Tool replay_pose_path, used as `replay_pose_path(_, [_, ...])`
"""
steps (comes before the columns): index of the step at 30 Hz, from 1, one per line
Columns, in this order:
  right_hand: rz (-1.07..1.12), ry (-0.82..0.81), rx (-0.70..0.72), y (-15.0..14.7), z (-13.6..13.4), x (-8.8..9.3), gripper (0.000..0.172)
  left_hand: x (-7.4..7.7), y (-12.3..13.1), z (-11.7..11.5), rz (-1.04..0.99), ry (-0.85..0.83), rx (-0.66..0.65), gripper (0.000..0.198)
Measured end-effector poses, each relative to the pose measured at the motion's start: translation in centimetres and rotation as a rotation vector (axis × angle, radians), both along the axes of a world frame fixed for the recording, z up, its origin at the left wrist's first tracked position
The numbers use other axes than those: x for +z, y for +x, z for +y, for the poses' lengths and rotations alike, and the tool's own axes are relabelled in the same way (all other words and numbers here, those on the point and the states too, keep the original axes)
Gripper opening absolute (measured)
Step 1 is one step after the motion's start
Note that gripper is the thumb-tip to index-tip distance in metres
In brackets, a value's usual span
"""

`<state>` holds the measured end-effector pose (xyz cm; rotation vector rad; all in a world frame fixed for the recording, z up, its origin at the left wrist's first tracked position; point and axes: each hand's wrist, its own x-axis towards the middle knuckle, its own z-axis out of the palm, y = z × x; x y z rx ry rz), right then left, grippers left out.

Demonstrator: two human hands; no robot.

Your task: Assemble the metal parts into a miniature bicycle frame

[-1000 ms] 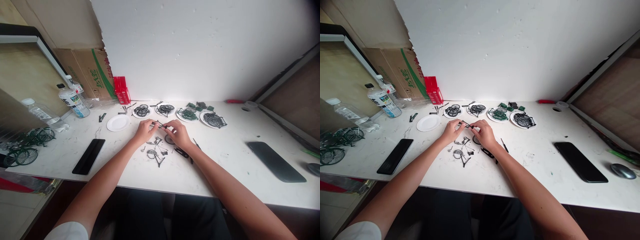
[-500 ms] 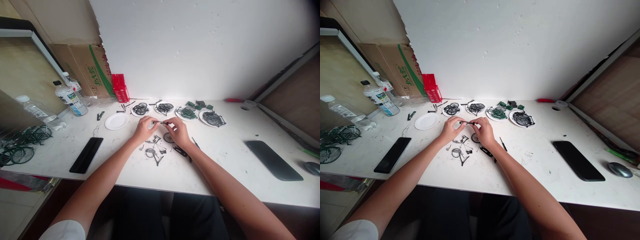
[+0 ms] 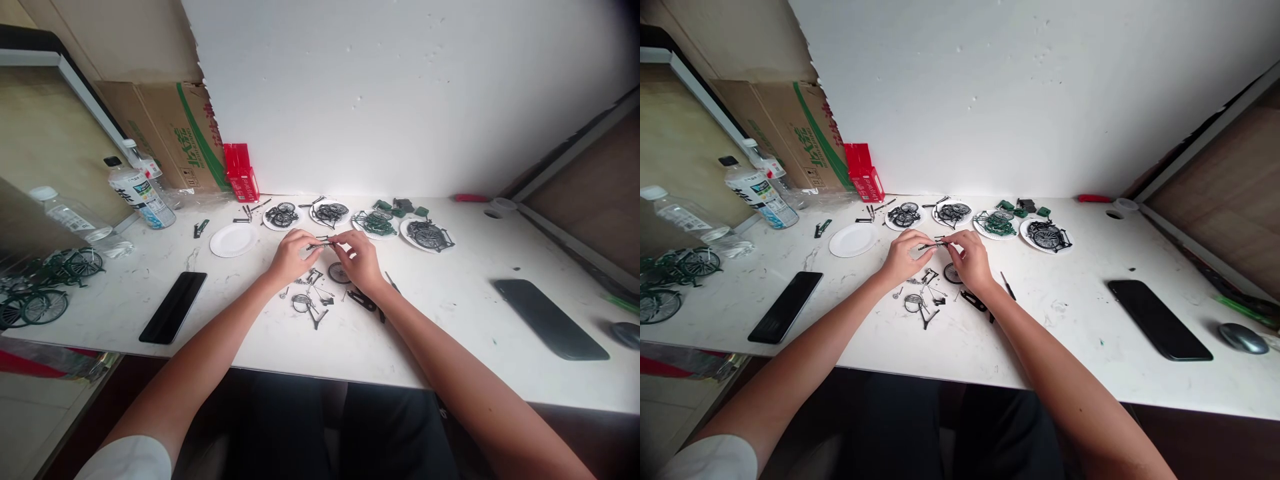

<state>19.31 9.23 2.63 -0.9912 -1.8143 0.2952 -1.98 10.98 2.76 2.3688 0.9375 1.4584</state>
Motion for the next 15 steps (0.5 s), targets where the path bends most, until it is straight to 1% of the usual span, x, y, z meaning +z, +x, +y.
replay_pose_path(3, [-0.001, 0.016, 0.012, 0.06, 0.04, 0.08, 0.022, 0.18, 0.12, -0.31, 0.04, -0.019, 0.001, 0.012])
replay_pose_path(6, [0.0, 0.017, 0.035, 0.01, 0.01, 0.14, 0.022, 0.18, 0.18, -0.38, 0.048, -0.038, 0.005, 0.01])
replay_pose_path(9, [-0.003, 0.012, 0.06, -0.07, -0.03, 0.12, 0.023, -0.03, 0.15, -0.19, 0.042, -0.055, 0.012, 0.01])
replay_pose_path(15, [-0.039, 0.03, 0.081, -0.09, -0.1, 0.06, 0.023, -0.67, 0.09, 0.24, 0.085, -0.132, -0.022, 0.016])
